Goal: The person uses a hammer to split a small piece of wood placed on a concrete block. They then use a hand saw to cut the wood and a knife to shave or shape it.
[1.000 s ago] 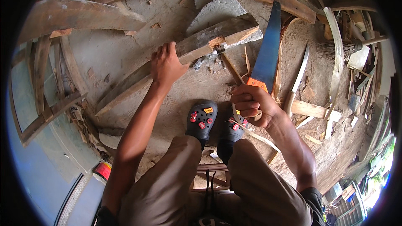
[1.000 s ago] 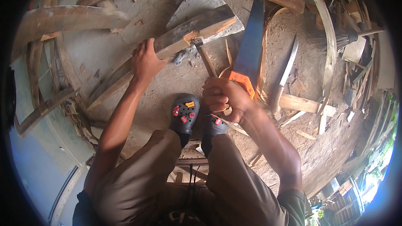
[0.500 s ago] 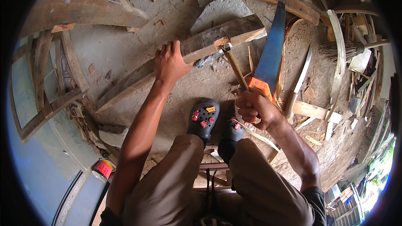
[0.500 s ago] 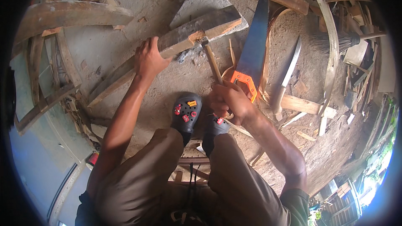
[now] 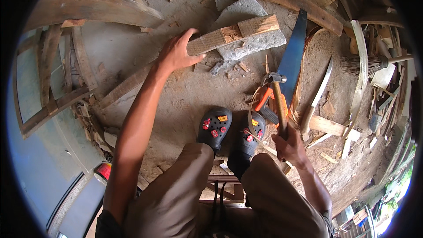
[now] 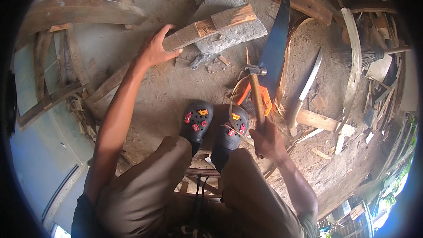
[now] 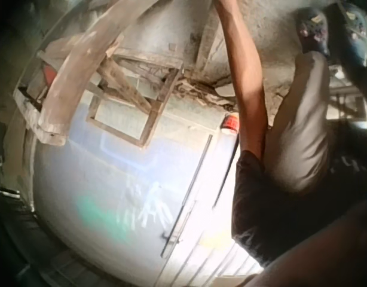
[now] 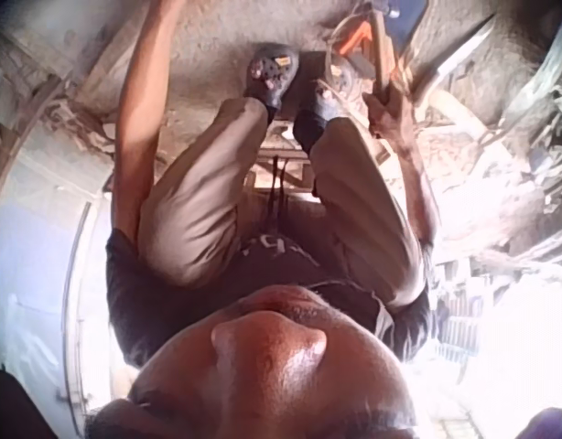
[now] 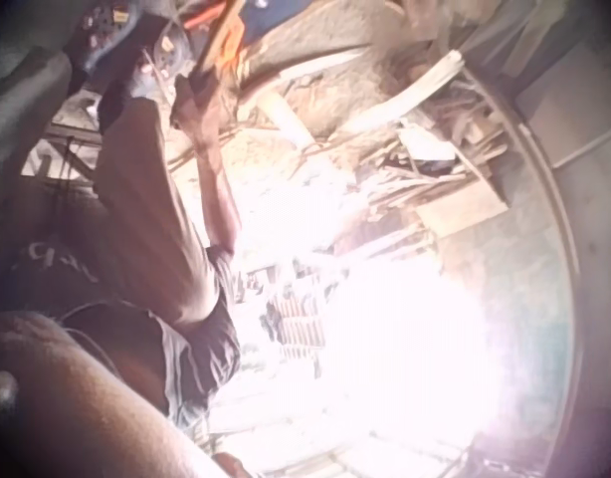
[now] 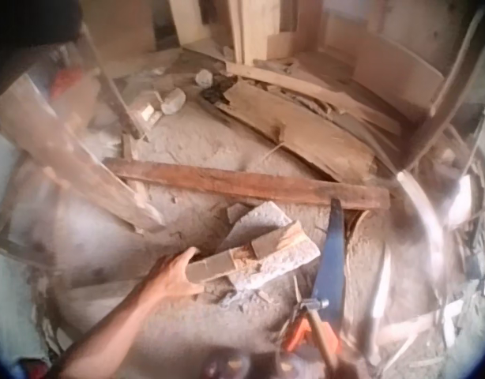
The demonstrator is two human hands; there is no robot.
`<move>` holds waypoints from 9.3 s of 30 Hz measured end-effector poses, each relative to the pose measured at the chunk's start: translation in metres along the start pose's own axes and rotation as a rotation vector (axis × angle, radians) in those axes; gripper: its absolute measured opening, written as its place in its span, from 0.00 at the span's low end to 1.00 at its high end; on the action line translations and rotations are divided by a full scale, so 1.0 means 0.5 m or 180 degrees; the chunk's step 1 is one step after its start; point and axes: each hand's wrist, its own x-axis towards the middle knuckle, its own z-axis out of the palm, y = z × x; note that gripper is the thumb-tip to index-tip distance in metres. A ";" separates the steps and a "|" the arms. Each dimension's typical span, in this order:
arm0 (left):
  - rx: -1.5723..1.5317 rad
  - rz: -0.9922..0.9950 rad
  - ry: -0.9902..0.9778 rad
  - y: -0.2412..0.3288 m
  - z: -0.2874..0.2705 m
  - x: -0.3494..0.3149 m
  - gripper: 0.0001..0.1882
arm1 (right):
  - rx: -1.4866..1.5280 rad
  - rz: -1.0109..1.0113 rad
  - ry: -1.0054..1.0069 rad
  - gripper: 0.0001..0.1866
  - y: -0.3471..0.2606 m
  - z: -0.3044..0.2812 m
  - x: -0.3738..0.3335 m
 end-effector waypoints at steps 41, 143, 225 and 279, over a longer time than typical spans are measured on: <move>0.0526 0.1620 0.1385 0.122 0.093 0.064 0.12 | 0.0260 -0.0117 -0.0288 0.19 -0.043 0.086 0.045; 0.0594 0.0405 0.1192 0.058 0.054 0.011 0.30 | -0.3605 -0.3333 0.0622 0.23 -0.350 -0.117 0.395; 0.0707 -0.0390 0.0829 0.067 0.084 0.006 0.38 | -0.2020 -0.3378 0.1548 0.04 0.115 0.057 0.094; 0.0675 -0.0367 0.1133 0.081 0.057 0.017 0.35 | -0.0521 -0.2442 0.1048 0.05 -0.103 0.110 0.209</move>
